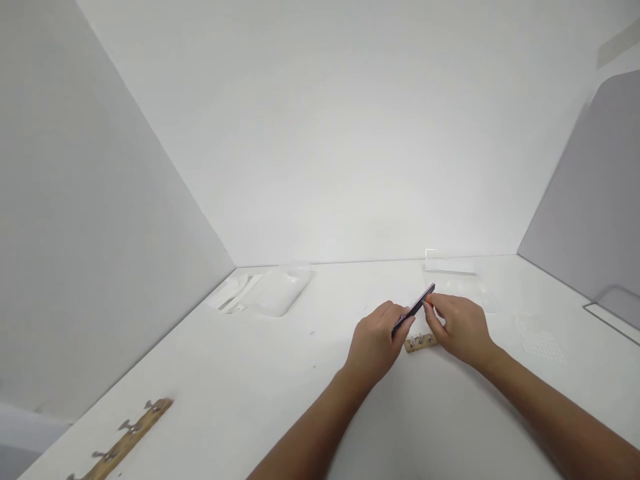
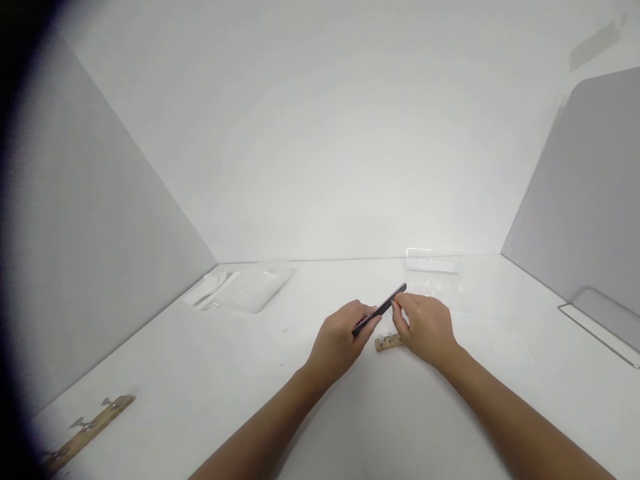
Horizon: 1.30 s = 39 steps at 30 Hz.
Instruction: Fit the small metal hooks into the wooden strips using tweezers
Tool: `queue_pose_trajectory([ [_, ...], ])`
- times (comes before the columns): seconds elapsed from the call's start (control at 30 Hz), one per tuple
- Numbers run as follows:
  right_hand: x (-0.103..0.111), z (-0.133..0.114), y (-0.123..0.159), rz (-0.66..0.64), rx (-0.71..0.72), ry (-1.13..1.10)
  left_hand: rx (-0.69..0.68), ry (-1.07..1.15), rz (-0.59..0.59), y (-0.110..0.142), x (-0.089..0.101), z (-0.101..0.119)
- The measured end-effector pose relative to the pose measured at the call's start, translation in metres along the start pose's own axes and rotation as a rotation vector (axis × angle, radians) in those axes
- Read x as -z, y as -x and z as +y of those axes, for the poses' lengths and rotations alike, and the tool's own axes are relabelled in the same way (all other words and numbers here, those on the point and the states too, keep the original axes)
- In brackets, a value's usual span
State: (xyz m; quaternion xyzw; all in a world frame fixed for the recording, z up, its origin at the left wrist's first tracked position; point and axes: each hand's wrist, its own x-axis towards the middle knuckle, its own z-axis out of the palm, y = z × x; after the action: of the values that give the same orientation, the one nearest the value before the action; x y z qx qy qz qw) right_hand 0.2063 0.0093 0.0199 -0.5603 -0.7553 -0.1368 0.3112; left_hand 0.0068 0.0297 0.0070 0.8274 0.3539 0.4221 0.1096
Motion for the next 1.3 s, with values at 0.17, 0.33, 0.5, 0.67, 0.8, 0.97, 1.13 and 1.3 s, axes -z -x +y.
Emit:
queue_pose_trajectory([
  [0.17, -0.004, -0.002, -0.002, -0.025, -0.029, -0.001, -0.001, 0.055, -0.012, 0.0, -0.001, -0.001],
  [0.33, -0.006, -0.007, -0.002, -0.034, 0.071, -0.036, 0.111, 0.233, -0.037, 0.001, -0.002, 0.0],
  [0.5, -0.009, -0.01, -0.006, 0.036, 0.0, -0.024, 0.194, 0.359, -0.036, 0.0, -0.003, 0.003],
  [0.67, -0.01, -0.007, -0.009, 0.012, 0.019, -0.041, 0.273, 0.44, -0.002, 0.001, -0.007, 0.004],
  [0.8, -0.01, -0.007, -0.011, 0.048, 0.009, -0.005, 0.308, 0.465, 0.01, 0.001, -0.007, 0.005],
  [0.97, -0.009, -0.009, -0.014, -0.036, 0.033, -0.04, 0.303, 0.439, 0.025, -0.001, -0.006, 0.004],
  [1.13, -0.012, -0.01, -0.015, -0.014, -0.011, -0.043, 0.335, 0.439, 0.039, -0.003, -0.005, 0.004],
  [1.3, -0.014, -0.008, -0.017, -0.028, -0.051, -0.055, 0.358, 0.448, 0.036, -0.003, -0.004, 0.004],
])
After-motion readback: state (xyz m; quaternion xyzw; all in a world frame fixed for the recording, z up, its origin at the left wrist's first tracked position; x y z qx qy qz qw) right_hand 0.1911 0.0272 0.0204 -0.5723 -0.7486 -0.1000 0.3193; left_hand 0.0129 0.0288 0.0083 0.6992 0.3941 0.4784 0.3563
